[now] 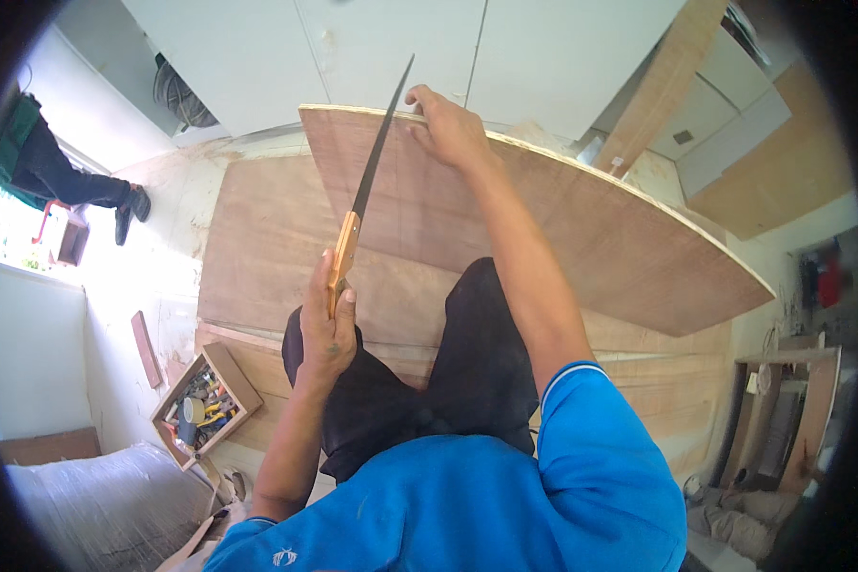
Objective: The person measures a large wooden board with a tape measure and marks it with a pencil. They then use a hand saw to cut the board along the marked line.
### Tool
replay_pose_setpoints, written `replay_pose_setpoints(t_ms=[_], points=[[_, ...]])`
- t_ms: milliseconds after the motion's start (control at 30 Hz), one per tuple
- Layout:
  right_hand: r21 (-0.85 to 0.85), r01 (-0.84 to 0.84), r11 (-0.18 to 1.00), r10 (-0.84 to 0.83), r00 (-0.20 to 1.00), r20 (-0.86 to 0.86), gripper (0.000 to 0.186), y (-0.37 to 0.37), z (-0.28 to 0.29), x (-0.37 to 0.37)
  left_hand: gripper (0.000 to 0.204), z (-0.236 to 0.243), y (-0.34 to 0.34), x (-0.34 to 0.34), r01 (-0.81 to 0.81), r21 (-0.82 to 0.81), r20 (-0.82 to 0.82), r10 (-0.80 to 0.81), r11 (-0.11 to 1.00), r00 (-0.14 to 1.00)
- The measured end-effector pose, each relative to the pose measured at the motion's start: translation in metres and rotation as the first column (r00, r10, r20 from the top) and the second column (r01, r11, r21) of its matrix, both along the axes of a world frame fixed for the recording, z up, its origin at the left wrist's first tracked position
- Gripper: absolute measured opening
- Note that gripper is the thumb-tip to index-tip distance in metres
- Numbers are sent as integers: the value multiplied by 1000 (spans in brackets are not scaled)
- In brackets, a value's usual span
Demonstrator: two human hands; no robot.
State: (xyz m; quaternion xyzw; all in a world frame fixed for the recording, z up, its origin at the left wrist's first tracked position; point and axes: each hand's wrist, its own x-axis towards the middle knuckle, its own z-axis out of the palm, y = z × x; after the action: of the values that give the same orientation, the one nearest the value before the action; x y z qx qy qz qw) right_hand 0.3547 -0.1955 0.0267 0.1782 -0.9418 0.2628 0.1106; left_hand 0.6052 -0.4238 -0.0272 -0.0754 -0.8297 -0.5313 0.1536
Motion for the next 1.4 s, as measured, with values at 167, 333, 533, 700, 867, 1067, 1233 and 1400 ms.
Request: replay_pose_setpoints(t_ms=[167, 333, 533, 700, 867, 1067, 1233, 1400], points=[[134, -15, 991, 18, 1000, -20, 33, 4, -8, -2, 59, 24, -1, -5, 4, -151, -107, -20, 989, 994], [110, -14, 994, 12, 1000, 11, 34, 0, -4, 5, 55, 41, -9, -3, 49, -32, -39, -50, 998, 998], [154, -10, 988, 2, 999, 52, 33, -6, 8, 4, 52, 51, -6, 0, 57, 3, -72, -57, 998, 996], [97, 8, 995, 2, 994, -106, 29, -3, -10, 3, 52, 41, -12, 9, 46, -45, -88, -49, 998, 995], [102, 32, 994, -21, 994, -112, 31, -5, -15, 3, 52, 33, -20, 14, 39, -59, -109, -45, 998, 993], [98, 63, 993, -52, 993, -109, 31, -7, -14, 3, 52, 36, -22, 27, 44, -68, 5, -44, 997, 999], [87, 82, 993, -66, 983, -173, 28, -8, -19, 1, 51, 42, -26, 47, 65, -77, 76, -59, 995, 995], [58, 61, 996, -44, 963, -266, 28, -6, -26, -2, 50, 45, -22, 56, 68, -35, 160, -61, 997, 985]])
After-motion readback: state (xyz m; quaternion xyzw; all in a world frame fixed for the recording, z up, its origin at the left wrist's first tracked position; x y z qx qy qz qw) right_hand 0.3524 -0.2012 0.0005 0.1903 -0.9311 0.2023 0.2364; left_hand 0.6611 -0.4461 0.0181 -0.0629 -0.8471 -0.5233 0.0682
